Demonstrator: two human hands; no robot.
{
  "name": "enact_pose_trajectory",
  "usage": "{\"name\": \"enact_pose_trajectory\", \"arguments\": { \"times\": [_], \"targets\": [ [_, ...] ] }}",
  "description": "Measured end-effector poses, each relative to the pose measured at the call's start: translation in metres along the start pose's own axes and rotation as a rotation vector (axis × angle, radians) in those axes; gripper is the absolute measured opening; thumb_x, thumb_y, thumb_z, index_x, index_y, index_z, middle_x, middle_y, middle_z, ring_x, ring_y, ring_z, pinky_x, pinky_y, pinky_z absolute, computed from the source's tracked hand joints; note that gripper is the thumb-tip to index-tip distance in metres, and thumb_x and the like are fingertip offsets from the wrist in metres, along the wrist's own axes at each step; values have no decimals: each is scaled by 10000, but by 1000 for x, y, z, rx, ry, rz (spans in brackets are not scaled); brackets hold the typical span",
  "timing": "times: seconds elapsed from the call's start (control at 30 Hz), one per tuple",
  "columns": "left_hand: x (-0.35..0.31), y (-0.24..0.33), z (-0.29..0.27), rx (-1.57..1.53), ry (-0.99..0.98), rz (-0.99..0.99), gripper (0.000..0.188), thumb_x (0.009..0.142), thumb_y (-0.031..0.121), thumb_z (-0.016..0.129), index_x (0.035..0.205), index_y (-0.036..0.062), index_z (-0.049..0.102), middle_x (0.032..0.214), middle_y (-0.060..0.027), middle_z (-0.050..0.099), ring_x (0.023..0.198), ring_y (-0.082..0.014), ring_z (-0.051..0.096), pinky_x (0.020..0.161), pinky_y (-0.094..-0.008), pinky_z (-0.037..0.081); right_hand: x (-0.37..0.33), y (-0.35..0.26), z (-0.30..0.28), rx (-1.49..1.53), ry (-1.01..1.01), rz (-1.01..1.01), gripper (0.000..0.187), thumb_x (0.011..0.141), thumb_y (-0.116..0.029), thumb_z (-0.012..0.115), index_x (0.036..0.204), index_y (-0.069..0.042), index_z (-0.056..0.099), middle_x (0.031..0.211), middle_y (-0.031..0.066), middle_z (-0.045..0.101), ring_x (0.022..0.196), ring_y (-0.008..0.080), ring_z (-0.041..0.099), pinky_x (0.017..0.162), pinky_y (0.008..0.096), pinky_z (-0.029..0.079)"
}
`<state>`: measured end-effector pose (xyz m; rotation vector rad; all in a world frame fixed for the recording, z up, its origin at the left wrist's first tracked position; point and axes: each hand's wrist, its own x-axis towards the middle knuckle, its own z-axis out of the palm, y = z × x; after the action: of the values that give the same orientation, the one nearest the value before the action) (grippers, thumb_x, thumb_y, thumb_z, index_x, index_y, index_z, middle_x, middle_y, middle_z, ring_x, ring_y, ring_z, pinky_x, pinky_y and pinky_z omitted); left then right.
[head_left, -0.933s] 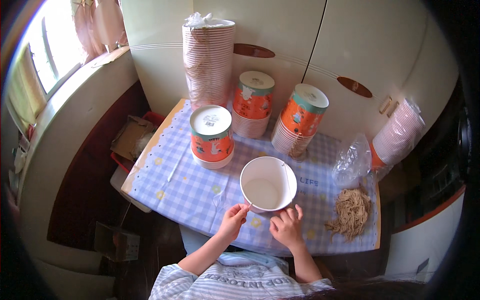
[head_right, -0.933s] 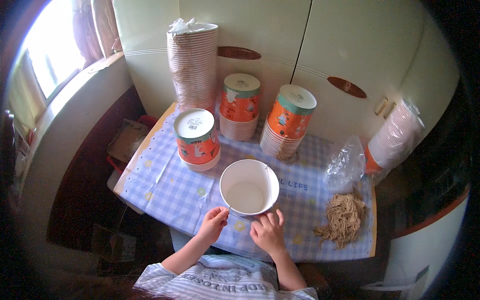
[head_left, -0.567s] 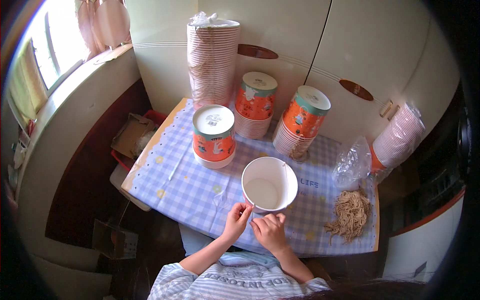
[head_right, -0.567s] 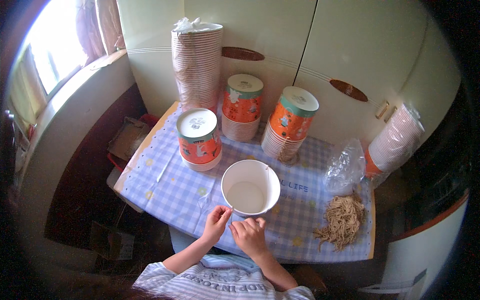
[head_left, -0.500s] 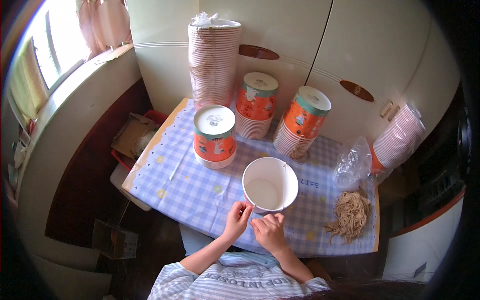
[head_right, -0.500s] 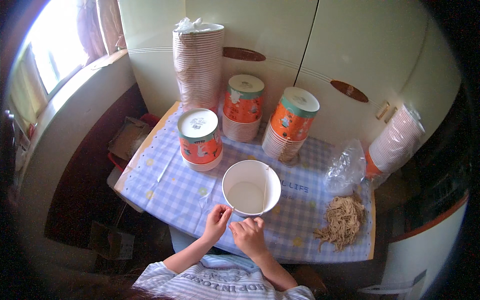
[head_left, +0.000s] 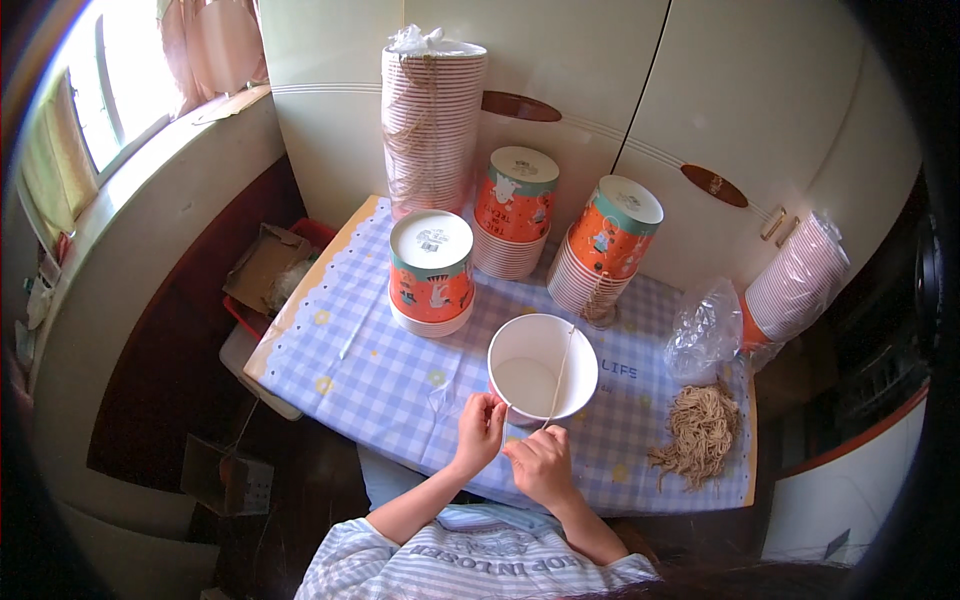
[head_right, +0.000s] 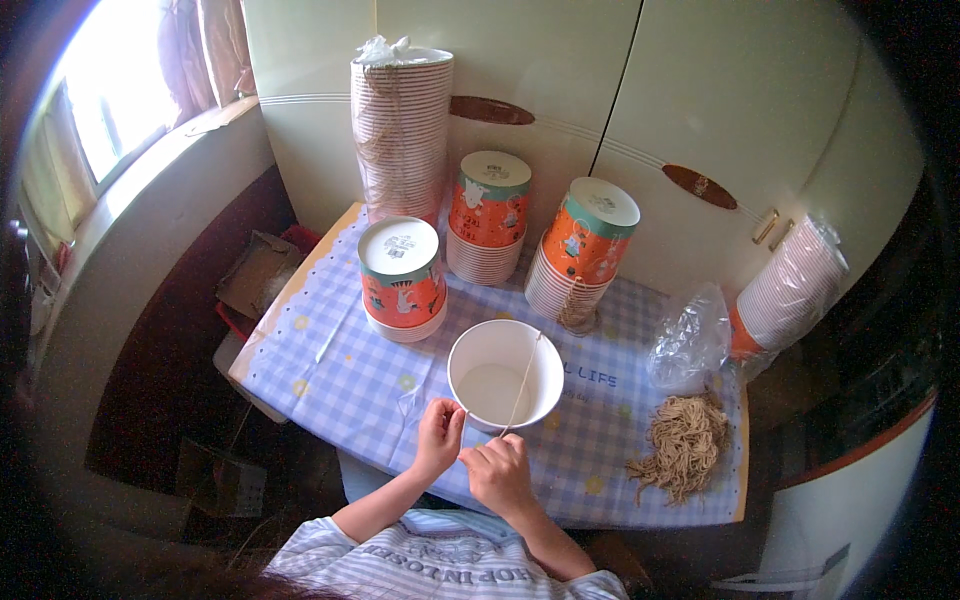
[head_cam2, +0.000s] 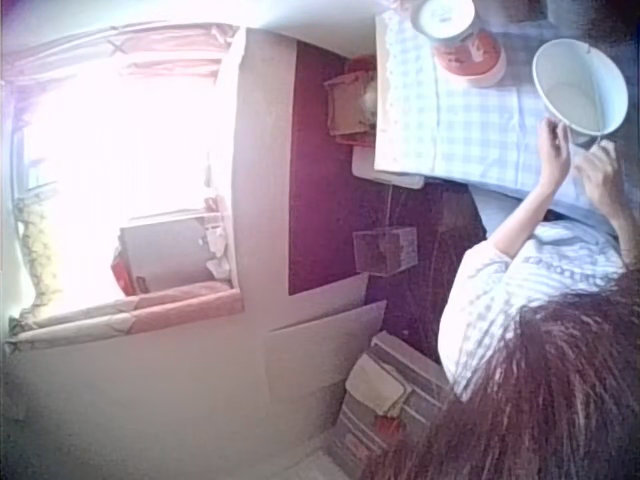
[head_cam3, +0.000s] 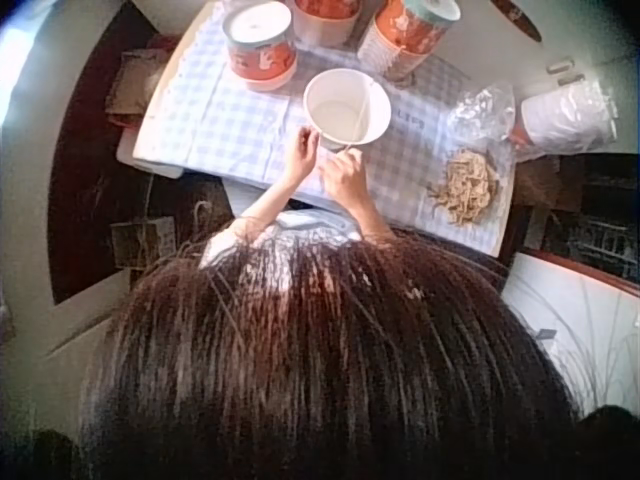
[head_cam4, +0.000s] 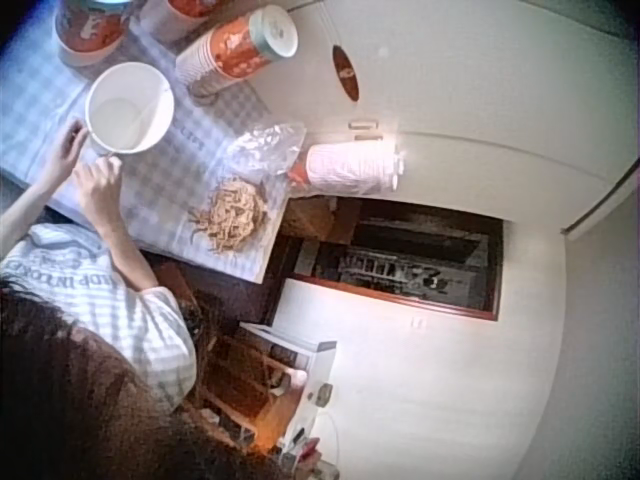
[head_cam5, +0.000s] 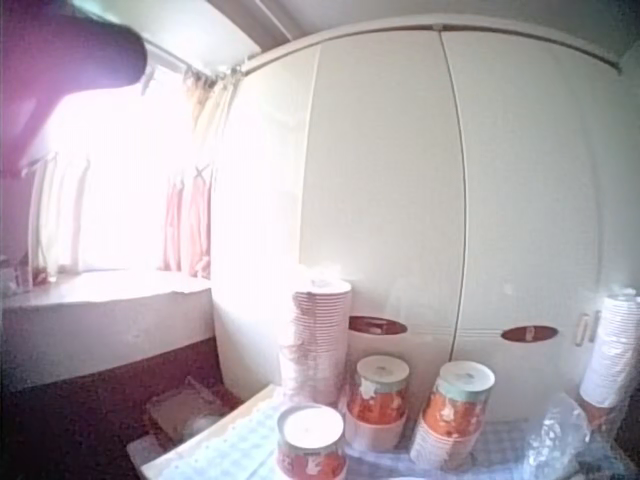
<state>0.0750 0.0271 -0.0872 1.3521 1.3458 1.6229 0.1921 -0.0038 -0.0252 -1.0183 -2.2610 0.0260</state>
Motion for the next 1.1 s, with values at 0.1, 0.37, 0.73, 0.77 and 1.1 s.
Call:
{"name": "enact_pose_trajectory", "arguments": {
  "times": [0.1, 0.37, 0.73, 0.77, 1.1],
  "targets": [
    [1, 1, 1, 32, 20, 26, 81, 802, 49, 564, 796, 2, 497, 741, -95, 485, 579, -152, 473, 527, -253, 396, 1, 1, -2, -2, -1, -12, 74, 683, -119, 637, 658, -117, 568, 556, -15, 498, 600, 155, 482, 676, 325, 328],
    [3, 4, 1, 173, 29, 108, 89, 774, 40, 580, 791, 9, 499, 746, -108, 508, 624, -220, 478, 544, -306, 398, -4, 7, -2, -36, -17, -27, 90, 675, -121, 639, 634, -123, 559, 551, -11, 502, 584, 156, 480, 659, 327, 331],
    [26, 32, -29, 379, -100, 485, 325, 671, 70, 665, 983, 99, 581, 934, -67, 533, 830, -243, 497, 670, -305, 431, -13, 21, -3, -149, -29, 85, 122, 708, -164, 638, 631, -110, 561, 580, 9, 554, 600, 176, 514, 684, 345, 346],
    [31, 34, -31, 381, -99, 487, 325, 671, 70, 665, 983, 99, 581, 934, -67, 533, 830, -243, 497, 670, -305, 431, -13, 21, -2, -148, -28, 84, 122, 708, -164, 638, 631, -110, 561, 580, 9, 554, 600, 176, 514, 684, 345, 346],
    [44, 33, -33, 586, -273, 721, 232, 631, 81, 659, 853, 134, 617, 914, -10, 550, 777, -194, 510, 665, -301, 450, -11, 22, -4, -128, -24, 34, 151, 703, -186, 637, 603, -116, 548, 556, 14, 539, 574, 170, 509, 684, 337, 344]
  ]
}}
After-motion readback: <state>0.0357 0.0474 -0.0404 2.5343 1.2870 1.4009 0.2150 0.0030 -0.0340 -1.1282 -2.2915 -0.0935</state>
